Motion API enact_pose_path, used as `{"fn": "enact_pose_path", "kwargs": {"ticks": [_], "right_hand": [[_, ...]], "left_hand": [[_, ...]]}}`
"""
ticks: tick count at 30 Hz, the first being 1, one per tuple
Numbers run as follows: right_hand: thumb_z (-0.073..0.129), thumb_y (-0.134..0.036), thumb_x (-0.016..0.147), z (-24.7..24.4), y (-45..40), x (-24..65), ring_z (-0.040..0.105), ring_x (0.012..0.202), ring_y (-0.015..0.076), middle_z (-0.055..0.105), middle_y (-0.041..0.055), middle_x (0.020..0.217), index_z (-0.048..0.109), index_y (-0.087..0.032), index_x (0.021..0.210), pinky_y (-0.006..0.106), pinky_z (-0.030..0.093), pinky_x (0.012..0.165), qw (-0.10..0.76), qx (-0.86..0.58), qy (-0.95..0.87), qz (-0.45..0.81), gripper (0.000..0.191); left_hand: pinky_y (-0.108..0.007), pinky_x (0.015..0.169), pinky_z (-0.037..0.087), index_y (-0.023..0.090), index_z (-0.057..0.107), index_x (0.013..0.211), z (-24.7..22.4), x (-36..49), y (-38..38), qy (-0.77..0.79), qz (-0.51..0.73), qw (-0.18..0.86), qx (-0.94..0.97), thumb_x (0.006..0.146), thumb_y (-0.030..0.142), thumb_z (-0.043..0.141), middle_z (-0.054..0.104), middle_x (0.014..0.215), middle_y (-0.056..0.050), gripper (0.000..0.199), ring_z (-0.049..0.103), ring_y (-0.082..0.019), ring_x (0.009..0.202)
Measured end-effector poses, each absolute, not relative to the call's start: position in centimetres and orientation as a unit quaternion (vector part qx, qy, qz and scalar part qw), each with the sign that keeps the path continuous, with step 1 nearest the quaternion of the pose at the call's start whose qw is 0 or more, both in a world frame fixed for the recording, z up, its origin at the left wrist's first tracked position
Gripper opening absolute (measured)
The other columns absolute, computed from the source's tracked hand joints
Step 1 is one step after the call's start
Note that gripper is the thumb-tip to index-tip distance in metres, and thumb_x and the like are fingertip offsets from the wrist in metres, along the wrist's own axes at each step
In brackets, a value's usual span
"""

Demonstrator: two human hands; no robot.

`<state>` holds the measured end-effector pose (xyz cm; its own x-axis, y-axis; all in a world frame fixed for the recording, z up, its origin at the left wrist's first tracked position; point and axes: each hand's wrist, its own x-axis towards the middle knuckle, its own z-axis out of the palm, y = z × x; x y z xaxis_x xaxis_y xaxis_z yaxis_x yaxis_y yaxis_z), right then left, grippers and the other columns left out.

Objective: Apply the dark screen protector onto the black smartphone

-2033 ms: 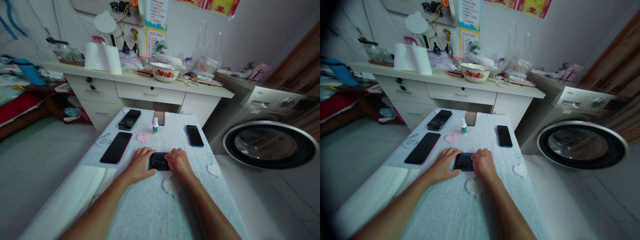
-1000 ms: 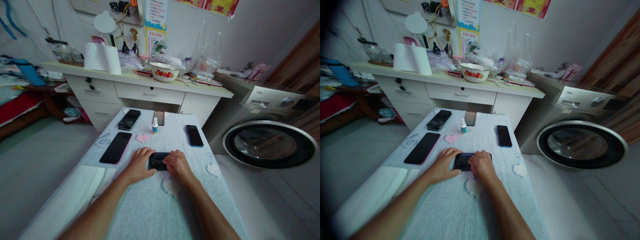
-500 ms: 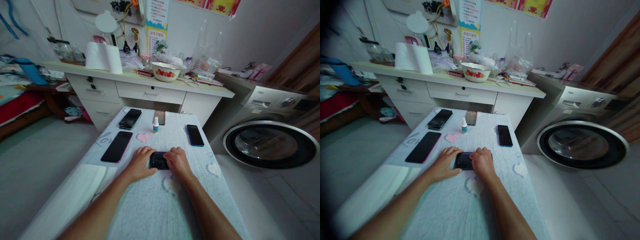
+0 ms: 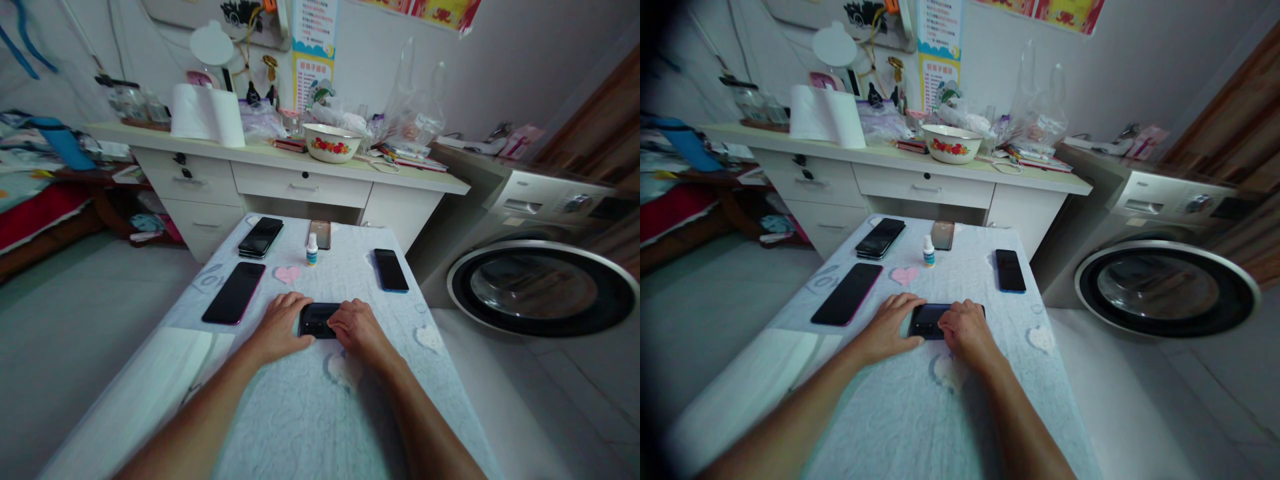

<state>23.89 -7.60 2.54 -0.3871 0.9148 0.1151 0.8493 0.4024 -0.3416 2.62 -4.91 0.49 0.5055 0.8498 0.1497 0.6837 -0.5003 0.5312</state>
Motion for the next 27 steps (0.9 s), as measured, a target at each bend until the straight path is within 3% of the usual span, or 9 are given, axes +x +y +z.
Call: {"fn": "enact_pose_path", "kwargs": {"ticks": [17, 27], "right_hand": [[0.058, -0.012, 0.077, 2.0, -8.3, 24.2, 0.052, 0.079, 0.0154, 0.063, 0.0010, 0.076, 0.070, -0.023, 0.078, 0.030, 0.032, 0.079, 0.151, -0.433, -0.878, 0.140, 0.016], [0.060, -0.012, 0.076, 1.4, -7.7, 24.0, 0.051, 0.078, 0.0155, 0.065, 0.0003, 0.080, 0.071, -0.024, 0.080, 0.031, 0.032, 0.077, 0.199, -0.476, -0.847, 0.131, 0.017]], "left_hand": [[-0.041, 0.099, 0.036, 0.024, 0.051, 0.121, 0.9, 2.8, -5.0, 0.464, 0.196, 0.208, 0.838, 0.063, 0.030, 0.069, 0.052, 0.122, -0.005, 0.061, 0.046, -0.027, 0.112], [-0.041, 0.099, 0.035, 0.022, 0.052, 0.122, 1.0, 2.7, -4.9, 0.465, 0.192, 0.217, 0.837, 0.063, 0.030, 0.070, 0.052, 0.122, -0.006, 0.063, 0.045, -0.027, 0.113]]}}
